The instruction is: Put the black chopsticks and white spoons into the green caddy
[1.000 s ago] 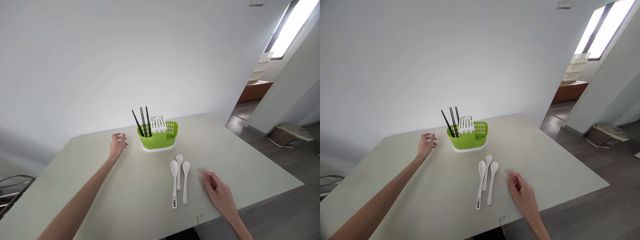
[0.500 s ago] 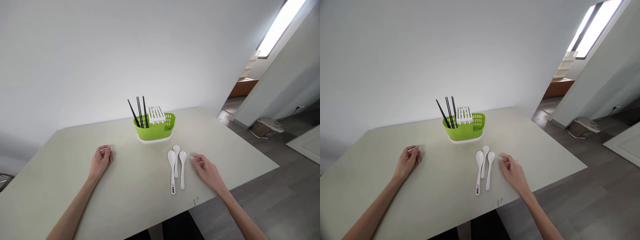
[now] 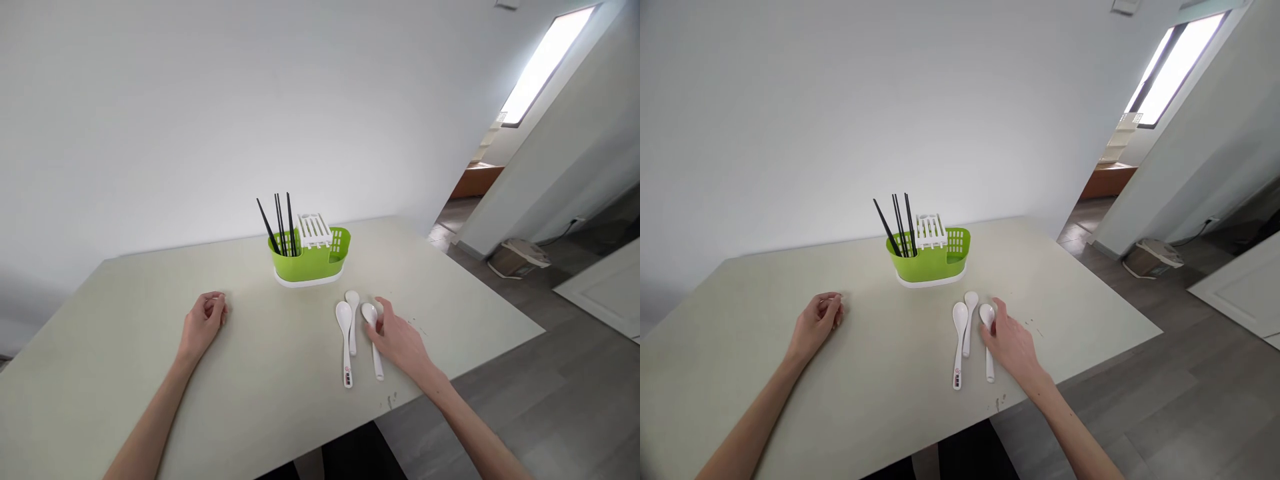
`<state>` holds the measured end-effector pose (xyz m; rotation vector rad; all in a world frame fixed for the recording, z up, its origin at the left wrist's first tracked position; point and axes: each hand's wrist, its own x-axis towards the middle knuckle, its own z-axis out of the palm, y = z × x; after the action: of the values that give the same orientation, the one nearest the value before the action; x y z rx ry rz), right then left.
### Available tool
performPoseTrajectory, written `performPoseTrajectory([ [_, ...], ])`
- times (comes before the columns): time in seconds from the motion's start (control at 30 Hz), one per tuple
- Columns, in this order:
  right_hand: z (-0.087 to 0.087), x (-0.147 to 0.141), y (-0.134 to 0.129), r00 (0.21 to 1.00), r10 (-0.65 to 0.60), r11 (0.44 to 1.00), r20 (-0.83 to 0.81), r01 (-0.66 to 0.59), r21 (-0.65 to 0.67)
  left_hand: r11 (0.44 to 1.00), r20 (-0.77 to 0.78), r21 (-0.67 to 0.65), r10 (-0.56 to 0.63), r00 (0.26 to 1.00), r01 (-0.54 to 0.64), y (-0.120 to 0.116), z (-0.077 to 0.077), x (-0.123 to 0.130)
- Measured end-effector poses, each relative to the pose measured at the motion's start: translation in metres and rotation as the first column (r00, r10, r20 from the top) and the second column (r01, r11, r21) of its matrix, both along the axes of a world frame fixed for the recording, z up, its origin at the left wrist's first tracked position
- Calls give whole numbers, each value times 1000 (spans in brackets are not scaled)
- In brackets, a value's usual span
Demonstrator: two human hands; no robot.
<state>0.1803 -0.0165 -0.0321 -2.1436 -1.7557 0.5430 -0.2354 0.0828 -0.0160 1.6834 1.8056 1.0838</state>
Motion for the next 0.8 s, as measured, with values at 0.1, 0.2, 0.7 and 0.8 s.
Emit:
performPoseTrajectory([
  [0.1,-1,6,-3,999,-2,1000,50,3,-29,1000,2,0,-10,1000,10,0,-2,0],
  [0.2,2,15,-7,999,-13,1000,38,13,-10,1000,10,-5,-18,1000,18,1,-4,-3],
  [0.7,67,-34,-38,698,362,924,-618,-354,141,716,-57,-57,-698,713,696,-74,53,122],
  [0.8,69,-42,-42,639,419,893,-645,-418,165,617,-88,-106,-787,611,779,-87,73,143],
])
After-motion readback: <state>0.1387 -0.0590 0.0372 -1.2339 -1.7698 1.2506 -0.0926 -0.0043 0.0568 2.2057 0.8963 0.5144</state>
